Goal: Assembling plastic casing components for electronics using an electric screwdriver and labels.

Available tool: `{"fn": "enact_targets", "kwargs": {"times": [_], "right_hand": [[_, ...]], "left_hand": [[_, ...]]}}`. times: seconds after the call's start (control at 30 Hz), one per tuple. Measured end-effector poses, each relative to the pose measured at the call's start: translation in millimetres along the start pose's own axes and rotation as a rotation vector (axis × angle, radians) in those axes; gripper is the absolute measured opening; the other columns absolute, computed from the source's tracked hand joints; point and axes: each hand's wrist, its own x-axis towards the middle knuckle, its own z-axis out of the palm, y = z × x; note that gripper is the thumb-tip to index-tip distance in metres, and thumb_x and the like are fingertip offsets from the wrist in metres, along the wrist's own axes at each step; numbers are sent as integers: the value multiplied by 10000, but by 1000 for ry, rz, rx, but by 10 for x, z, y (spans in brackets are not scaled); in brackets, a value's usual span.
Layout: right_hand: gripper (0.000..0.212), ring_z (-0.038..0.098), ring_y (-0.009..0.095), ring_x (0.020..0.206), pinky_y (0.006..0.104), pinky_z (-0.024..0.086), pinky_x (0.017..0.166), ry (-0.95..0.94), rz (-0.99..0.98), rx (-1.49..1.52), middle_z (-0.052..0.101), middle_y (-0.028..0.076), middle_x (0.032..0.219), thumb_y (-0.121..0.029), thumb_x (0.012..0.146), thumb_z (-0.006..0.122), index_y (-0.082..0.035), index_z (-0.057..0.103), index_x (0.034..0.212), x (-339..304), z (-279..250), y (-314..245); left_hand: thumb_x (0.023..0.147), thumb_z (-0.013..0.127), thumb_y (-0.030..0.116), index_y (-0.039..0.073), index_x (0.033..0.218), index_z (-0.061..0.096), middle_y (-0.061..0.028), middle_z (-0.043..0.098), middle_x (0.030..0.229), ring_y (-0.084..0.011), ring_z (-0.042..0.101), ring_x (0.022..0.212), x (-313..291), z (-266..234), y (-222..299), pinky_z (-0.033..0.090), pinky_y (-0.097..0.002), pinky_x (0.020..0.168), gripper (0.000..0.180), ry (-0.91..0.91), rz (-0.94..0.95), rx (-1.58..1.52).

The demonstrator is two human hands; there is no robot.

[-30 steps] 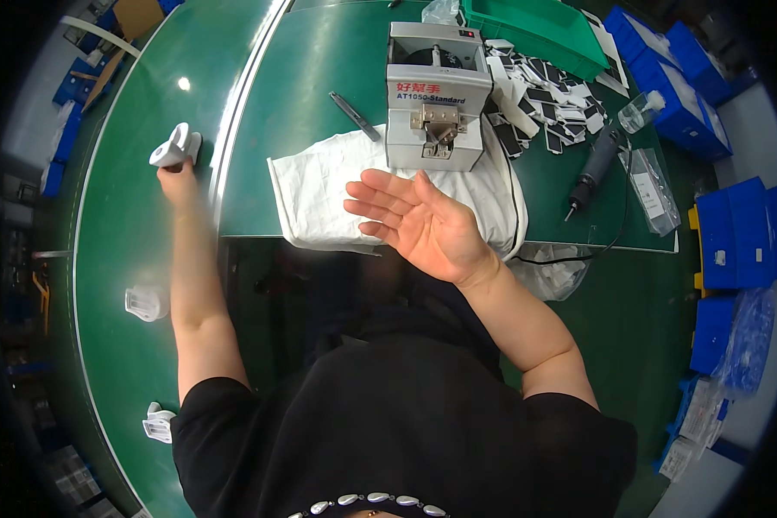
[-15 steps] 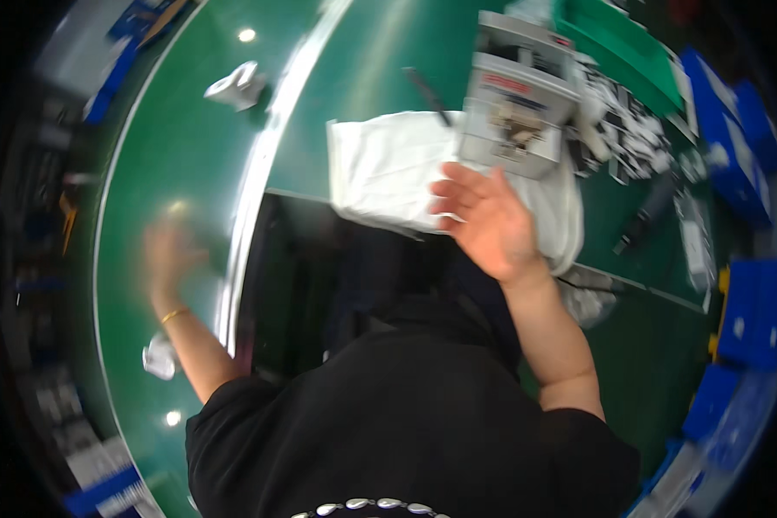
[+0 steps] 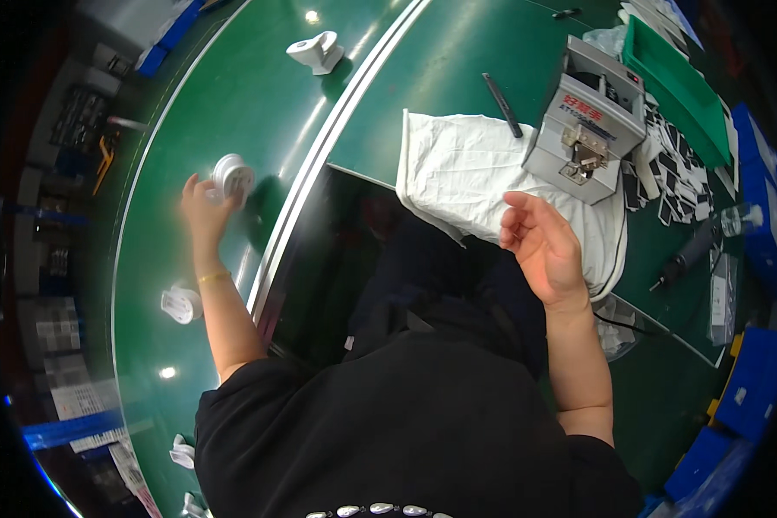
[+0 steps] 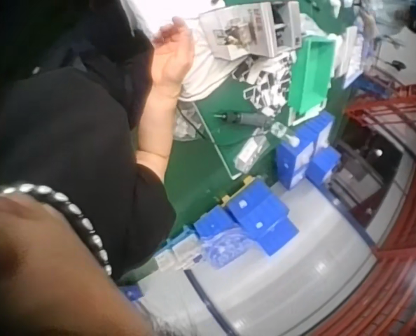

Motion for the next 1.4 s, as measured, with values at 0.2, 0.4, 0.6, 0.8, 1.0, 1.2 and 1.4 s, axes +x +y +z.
{"fn": "enact_targets", "kwargs": {"times": [0.2,0.4,0.6,0.8,1.0,1.2,1.4], "right_hand": [[347,617,158,962,302,485,888,74,-55,-453,662,86,1082,-176,997,610,2,581,1293,-47,198,57],[594,555,169,1181,320,467,990,103,-296,-666,581,112,1291,-214,941,695,2,439,1432,-86,286,-46],[526,622,134,1065,289,499,944,276,-213,-465,651,89,1181,-154,943,667,10,471,1403,-335,45,-279],[409,641,117,1001,275,522,883,321,-116,-547,681,69,1136,-129,930,695,8,579,1297,-395,-315,-318],[204,687,142,787,286,529,730,1100,-420,-1437,738,76,861,-160,847,749,-17,734,992,-302,-1192,-1240],[298,710,276,923,349,545,817,1043,-259,-1713,730,136,990,-264,824,757,-91,747,1065,-48,-1474,-1299],[314,690,342,983,410,545,860,1199,-328,-1873,719,164,1076,-254,844,702,-106,721,1120,66,-1719,-1292]], "left_hand": [[967,643,145,5,1339,524,-34,629,1153,-116,590,1029,-366,-74,2011,477,-278,923,415,-541,-208,-1500],[920,722,197,-25,1352,487,-73,625,1168,-111,568,1046,-833,16,3146,477,-268,911,539,-1172,122,-1501],[744,887,263,-15,1478,332,-171,542,1336,-242,524,1255,-1011,141,3542,423,-365,1051,961,-1012,562,-1455],[608,926,97,23,1516,281,-191,463,1438,-336,484,1330,-1171,252,3787,406,-425,1104,1117,-863,629,-1387],[612,929,121,20,1497,320,-180,496,1368,-329,528,1255,-1308,486,3874,465,-401,1041,1079,-706,607,-1182],[603,935,129,20,1500,316,-191,492,1372,-335,525,1254,-1282,489,3862,461,-402,1045,1095,-727,599,-1198],[603,935,129,19,1496,322,-189,494,1366,-332,525,1255,-1302,523,3842,462,-403,1044,1089,-731,601,-1203]]}}
